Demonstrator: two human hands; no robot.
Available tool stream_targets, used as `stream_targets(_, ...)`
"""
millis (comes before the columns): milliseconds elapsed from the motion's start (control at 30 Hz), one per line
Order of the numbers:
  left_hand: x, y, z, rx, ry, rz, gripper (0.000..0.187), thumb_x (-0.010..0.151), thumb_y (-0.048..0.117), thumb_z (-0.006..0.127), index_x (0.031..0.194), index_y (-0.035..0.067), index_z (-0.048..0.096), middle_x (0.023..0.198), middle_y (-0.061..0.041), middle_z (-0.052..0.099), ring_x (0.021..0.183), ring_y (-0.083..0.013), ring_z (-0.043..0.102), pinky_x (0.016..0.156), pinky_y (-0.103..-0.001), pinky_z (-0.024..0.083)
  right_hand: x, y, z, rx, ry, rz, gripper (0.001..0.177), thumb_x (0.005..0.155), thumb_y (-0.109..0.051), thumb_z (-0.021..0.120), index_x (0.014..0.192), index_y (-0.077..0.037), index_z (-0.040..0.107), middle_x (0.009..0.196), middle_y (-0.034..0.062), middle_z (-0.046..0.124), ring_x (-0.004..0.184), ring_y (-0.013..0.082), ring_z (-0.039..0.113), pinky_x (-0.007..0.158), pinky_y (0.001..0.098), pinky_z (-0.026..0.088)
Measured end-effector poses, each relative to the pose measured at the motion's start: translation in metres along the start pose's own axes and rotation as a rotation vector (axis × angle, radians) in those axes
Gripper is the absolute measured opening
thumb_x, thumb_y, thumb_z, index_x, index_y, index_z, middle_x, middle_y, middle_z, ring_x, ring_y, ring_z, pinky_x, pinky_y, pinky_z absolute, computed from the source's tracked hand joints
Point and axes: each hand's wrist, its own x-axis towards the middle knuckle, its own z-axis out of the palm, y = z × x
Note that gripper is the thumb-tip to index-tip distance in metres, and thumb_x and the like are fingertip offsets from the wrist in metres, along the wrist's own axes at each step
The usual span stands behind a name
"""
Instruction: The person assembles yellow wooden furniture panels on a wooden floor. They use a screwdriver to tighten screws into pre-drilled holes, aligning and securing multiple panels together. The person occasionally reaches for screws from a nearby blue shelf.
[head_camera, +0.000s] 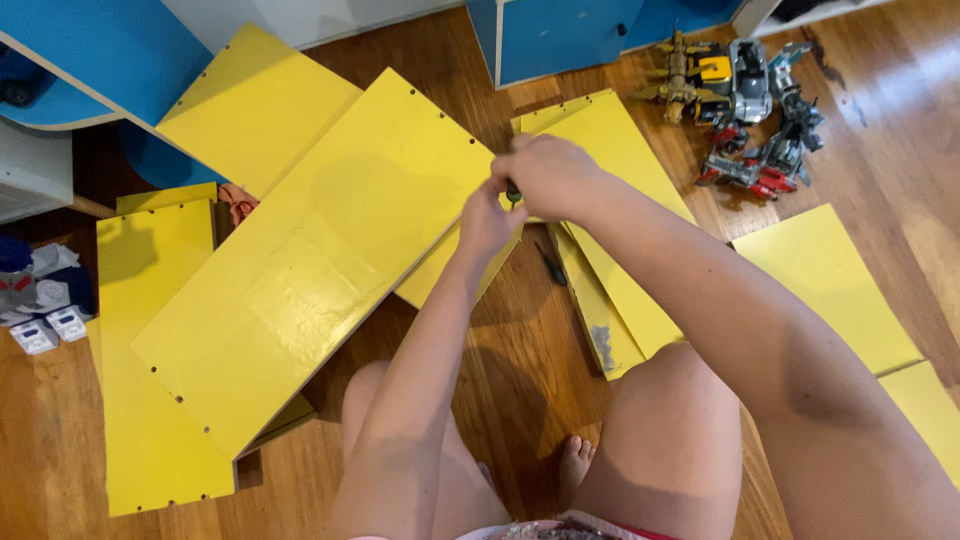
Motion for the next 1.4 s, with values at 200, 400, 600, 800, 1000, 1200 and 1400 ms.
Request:
stream_targets(200,-0.007,0.007,-0.001,-0.137,-0.020,-0.038,0.025,0.082,0.018,0.075,0.103,0.004,0.073,0.102,-0.011,0.081,0.096,-0.0241,0.079,0.080,-0.035,0.057,0.005,0.001,0.002,0.070,-0.116,0.388,0.062,0.100,-0.057,0.068,0.136,-0.008,0.054,0.118,0.0193,0.073,0.110,0.0354,0.069,0.093,0.0453,0.055)
stream_targets(400,-0.002,0.013,-0.007,-0.182,-0.018,0.057,0.033,0.080,0.017,0.083,0.107,0.004,0.069,0.104,-0.010,0.078,0.097,-0.0224,0.074,0.085,-0.034,0.054,0.002,0.013,0.005,0.097,0.101,-0.122,0.042,0.070,-0.028,0.068,0.110,-0.021,0.077,0.107,0.0105,0.074,0.100,0.0342,0.071,0.081,0.0466,0.056)
stream_targets(600,-0.006,0.011,-0.009,-0.189,-0.006,0.045,0.022,0.082,0.018,0.079,0.100,0.005,0.077,0.106,-0.009,0.082,0.101,-0.0237,0.079,0.091,-0.033,0.058,0.007,0.006,0.003,0.074,-0.163,0.423,0.069,0.098,-0.068,0.064,0.127,-0.006,0.061,0.117,0.0189,0.074,0.105,0.0355,0.071,0.090,0.0469,0.057)
stream_targets(800,-0.002,0.018,-0.015,-0.123,-0.031,-0.003,0.035,0.086,0.020,0.082,0.116,0.005,0.071,0.113,-0.013,0.076,0.107,-0.0260,0.073,0.091,-0.034,0.054,-0.003,0.005,-0.003,-0.100,0.527,-0.320,0.036,0.067,-0.040,0.067,0.102,-0.036,0.070,0.126,0.0100,0.072,0.099,0.0332,0.073,0.075,0.0416,0.059)
stream_targets(1000,-0.009,0.020,-0.011,-0.215,-0.062,-0.014,0.031,0.084,0.015,0.077,0.112,0.003,0.073,0.116,-0.010,0.081,0.116,-0.0242,0.074,0.098,-0.035,0.053,-0.002,-0.002,-0.005,0.126,-0.143,0.457,0.043,0.105,-0.046,0.058,0.126,-0.008,0.062,0.118,0.0213,0.073,0.110,0.0356,0.071,0.093,0.0474,0.057)
stream_targets(1200,-0.005,0.009,-0.003,-0.083,-0.049,-0.018,0.044,0.085,0.020,0.084,0.122,0.003,0.068,0.121,-0.013,0.074,0.116,-0.0250,0.070,0.096,-0.035,0.054,-0.009,0.007,0.002,0.008,0.161,-0.021,0.063,0.074,-0.055,0.077,0.128,-0.023,0.068,0.130,0.0223,0.063,0.105,0.0383,0.068,0.082,0.0462,0.057)
stream_targets(1400,-0.007,0.004,0.009,-0.096,-0.036,-0.055,0.040,0.080,0.016,0.083,0.117,0.002,0.073,0.114,-0.013,0.077,0.107,-0.0257,0.075,0.091,-0.035,0.056,-0.006,0.004,-0.003,0.074,-0.136,0.408,0.045,0.103,-0.050,0.062,0.124,-0.010,0.065,0.115,0.0184,0.076,0.108,0.0352,0.073,0.090,0.0477,0.058)
